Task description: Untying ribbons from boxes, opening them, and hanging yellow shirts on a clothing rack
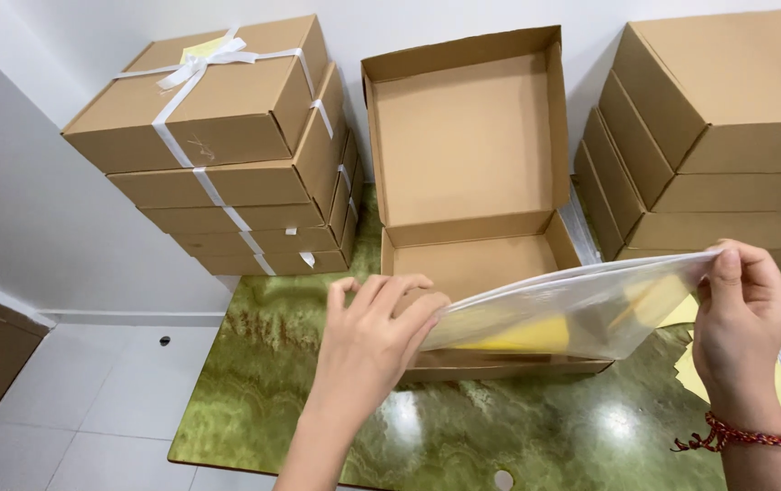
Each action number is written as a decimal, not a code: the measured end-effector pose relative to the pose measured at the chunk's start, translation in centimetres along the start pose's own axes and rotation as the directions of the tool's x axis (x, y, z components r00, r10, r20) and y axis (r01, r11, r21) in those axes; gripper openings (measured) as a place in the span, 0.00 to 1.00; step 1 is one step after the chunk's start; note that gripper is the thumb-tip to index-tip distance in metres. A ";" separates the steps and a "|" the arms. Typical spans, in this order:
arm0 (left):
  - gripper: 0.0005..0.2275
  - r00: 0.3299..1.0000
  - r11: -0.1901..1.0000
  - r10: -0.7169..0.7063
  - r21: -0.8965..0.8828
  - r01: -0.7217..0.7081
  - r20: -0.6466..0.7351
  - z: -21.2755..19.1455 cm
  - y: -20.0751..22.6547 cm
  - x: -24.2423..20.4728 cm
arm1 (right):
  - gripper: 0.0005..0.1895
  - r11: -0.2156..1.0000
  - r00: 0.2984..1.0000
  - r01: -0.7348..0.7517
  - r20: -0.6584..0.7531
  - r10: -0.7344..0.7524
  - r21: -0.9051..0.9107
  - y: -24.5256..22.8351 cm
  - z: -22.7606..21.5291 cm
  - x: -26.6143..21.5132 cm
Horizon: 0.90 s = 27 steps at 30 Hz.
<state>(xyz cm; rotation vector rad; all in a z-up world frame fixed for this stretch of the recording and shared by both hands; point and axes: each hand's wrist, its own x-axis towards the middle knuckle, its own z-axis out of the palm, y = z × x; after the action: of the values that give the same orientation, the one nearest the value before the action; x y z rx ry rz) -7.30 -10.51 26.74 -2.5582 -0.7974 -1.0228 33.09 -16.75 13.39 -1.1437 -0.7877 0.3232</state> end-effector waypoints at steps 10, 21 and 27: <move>0.14 0.988 0.988 0.102 -0.126 -0.087 0.116 3.1 1.3 1.7 | 0.09 1.000 1.000 -0.006 0.016 0.006 0.001 -3.6 2.1 -1.0; 0.10 0.917 0.928 -0.049 -0.321 0.188 0.397 4.3 1.4 1.9 | 0.15 0.296 0.470 0.882 0.703 -0.534 -0.366 -11.9 8.8 -5.4; 0.09 0.930 0.917 -0.051 -0.353 0.188 0.364 3.0 1.3 1.5 | 0.50 0.521 0.275 0.807 0.958 0.085 -0.278 -10.1 7.9 -6.3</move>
<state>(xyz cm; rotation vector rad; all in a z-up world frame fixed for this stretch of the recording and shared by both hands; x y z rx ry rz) -3.98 -9.66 25.63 -3.1236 -0.9326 -0.8332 21.62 -19.17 21.51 -1.4266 -2.4670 0.1058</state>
